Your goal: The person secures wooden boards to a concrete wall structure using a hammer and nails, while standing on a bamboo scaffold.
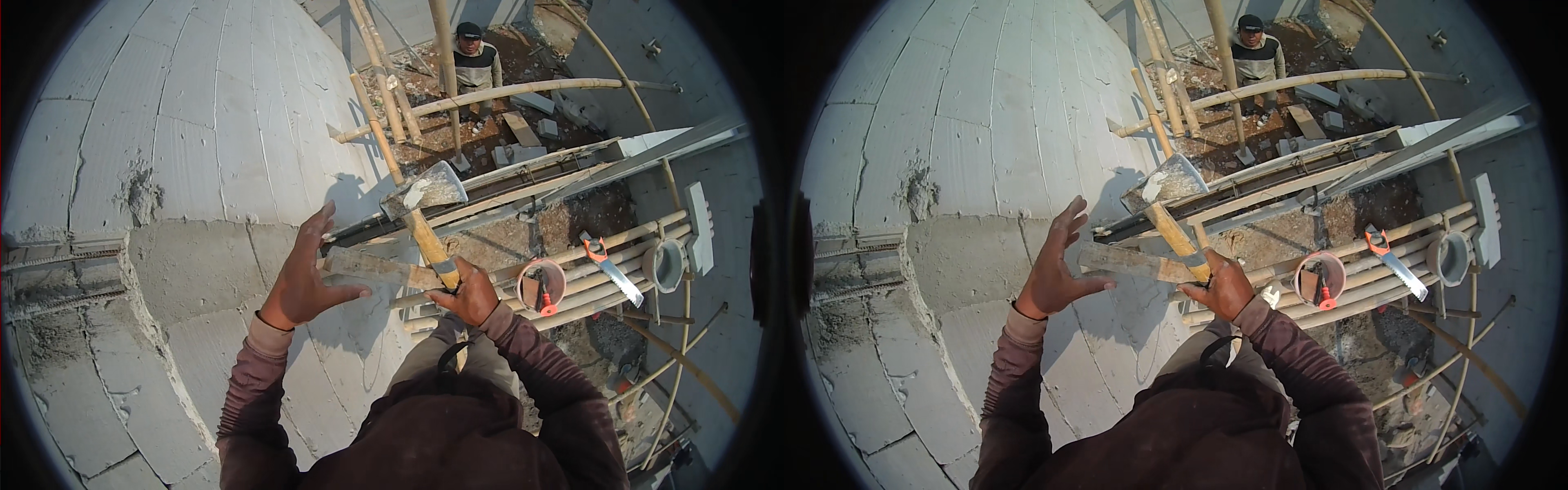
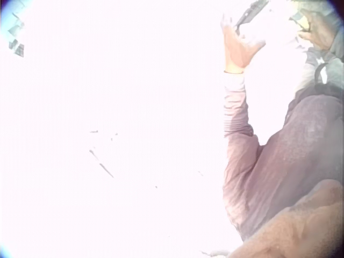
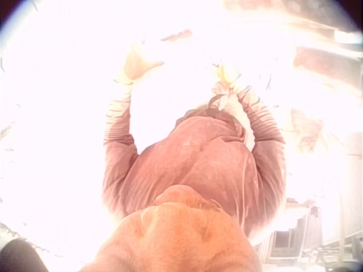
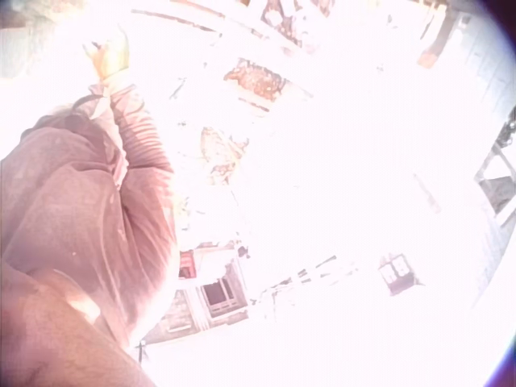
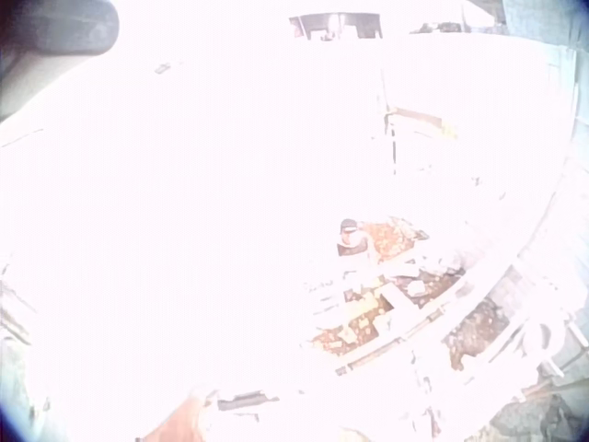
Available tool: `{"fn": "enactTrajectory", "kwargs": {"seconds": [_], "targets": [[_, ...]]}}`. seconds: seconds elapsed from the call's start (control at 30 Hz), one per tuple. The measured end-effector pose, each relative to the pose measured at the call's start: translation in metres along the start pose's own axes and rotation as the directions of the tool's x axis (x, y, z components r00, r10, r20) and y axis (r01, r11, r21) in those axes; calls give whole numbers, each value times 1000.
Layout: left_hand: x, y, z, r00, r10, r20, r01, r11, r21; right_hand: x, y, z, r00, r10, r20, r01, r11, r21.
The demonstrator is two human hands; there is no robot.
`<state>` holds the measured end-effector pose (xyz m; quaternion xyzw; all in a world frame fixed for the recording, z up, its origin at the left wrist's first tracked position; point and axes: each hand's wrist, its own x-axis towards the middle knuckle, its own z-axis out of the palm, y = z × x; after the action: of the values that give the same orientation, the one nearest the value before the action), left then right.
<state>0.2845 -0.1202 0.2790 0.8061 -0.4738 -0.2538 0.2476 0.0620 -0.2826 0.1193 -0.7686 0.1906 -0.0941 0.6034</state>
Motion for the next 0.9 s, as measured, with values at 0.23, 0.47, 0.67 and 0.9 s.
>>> {"fn": "enactTrajectory", "kwargs": {"seconds": [0.23, 0.47, 0.67, 0.9], "targets": [[26, -21, -21, 961, -26, 276, -47, 966, 256, 3, 8, 9, 997, -31, -71, 31, 1000, -5], [72, -157, -44, 994, -112, -1, 103, 914, 391, -65, 48, -14, 967, 151, -205, -160, 987, -25], [90, -319, 7, 954, -299, -1, 263, 839, 477, -169, 103, 3, 846, 477, -239, -506, 859, -75], [105, -389, 63, 874, -445, 197, 316, 826, 466, -221, 113, 30, 549, 808, -215, -819, 572, 56]]}}
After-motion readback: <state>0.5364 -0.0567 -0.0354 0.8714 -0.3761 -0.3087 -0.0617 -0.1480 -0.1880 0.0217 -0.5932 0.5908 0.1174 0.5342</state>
